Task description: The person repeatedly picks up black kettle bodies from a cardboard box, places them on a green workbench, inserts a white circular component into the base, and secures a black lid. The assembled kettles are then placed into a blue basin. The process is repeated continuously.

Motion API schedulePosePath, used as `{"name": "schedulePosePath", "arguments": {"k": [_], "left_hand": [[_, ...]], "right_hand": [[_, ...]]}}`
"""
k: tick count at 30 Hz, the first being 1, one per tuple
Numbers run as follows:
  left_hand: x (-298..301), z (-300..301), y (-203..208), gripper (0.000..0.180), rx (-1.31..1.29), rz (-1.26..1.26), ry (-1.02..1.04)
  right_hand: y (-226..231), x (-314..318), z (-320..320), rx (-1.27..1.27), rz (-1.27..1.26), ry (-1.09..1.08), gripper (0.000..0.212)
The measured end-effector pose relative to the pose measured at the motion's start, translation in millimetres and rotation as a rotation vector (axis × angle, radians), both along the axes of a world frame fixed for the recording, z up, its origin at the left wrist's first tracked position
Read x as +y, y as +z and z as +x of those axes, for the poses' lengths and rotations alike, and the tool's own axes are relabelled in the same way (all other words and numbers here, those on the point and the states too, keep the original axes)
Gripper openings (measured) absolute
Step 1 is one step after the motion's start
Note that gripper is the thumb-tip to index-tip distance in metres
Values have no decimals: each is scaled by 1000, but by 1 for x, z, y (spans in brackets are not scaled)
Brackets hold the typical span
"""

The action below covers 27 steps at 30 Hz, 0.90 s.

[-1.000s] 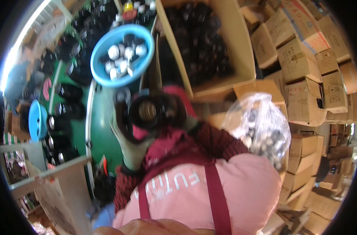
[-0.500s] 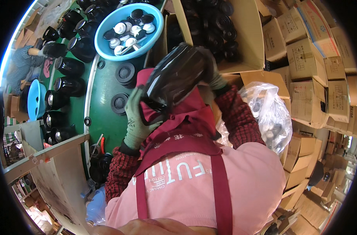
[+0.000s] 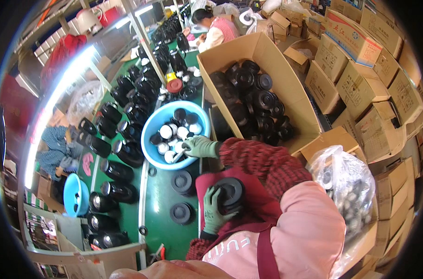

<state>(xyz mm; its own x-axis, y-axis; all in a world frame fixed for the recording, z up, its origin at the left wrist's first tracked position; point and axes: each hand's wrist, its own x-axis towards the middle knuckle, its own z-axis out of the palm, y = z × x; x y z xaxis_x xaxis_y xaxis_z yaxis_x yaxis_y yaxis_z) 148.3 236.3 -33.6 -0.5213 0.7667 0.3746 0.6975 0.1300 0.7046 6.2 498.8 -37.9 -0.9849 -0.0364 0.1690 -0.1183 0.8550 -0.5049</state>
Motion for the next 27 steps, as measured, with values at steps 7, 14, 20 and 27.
{"name": "schedulePosePath", "arguments": {"k": [7, 14, 20, 27], "left_hand": [[4, -11, -8, 91, -2, 9, -6], [17, 8, -10, 94, -57, -179, 40], [-6, -1, -18, 97, -113, -57, 199], [-9, -25, 9, 99, -86, -78, -14]], "right_hand": [[-99, -24, -114, -483, 391, 69, 54], [-132, -29, -128, -272, 594, 72, 51], [-124, -16, -114, 97, 611, 175, 23], [1, 15, -29, 349, 279, 150, 37]]}}
